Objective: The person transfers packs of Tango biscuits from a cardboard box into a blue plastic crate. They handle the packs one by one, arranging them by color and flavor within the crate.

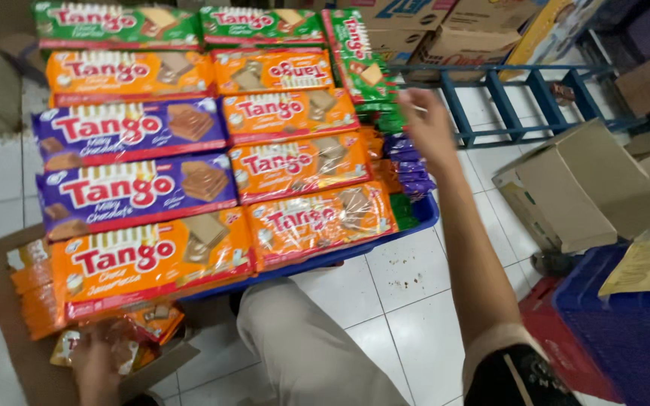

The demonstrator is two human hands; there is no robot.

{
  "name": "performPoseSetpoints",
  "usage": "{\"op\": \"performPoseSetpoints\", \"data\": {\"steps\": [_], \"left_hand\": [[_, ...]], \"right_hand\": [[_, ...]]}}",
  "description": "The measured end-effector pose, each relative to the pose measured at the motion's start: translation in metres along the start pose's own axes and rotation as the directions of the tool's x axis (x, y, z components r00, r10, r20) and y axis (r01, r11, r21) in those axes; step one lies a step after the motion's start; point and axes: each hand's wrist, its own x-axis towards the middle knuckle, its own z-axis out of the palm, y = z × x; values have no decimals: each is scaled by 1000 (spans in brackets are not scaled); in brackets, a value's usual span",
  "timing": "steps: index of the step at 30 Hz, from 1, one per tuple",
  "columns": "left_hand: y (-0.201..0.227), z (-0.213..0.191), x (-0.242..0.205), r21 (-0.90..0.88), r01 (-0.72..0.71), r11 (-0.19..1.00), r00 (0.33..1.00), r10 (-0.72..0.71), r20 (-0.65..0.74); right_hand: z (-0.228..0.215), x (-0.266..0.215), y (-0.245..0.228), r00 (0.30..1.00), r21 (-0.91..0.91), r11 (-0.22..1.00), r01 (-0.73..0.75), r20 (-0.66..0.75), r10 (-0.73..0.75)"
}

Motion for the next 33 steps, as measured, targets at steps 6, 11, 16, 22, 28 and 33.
{"op": "performPoseSetpoints", "data": {"steps": [6,11,16,22,28,33], "left_hand": [[-17,14,-1,35,13,999,999,-11,-45],[-32,15,11,-129,-13,992,999,17,30],[-30,13,15,-127,-105,986,992,112,52],[-32,10,28,-223,-105,969,994,109,6],[11,-2,8,-255,21,967,999,-31,-37],[11,-38,20,-744,309,592,895,83,438]], "right_hand": [[41,62,33,997,-584,811,-42,26,70],[50,71,40,998,-512,858,-49,-46,30],[50,59,14,953,-159,940,-303,-75,295],[38,66,8,933,105,957,-270,-219,287],[21,8,-39,938,234,970,-72,-315,146],[42,-124,-110,972,289,941,177,102,-214]]}}
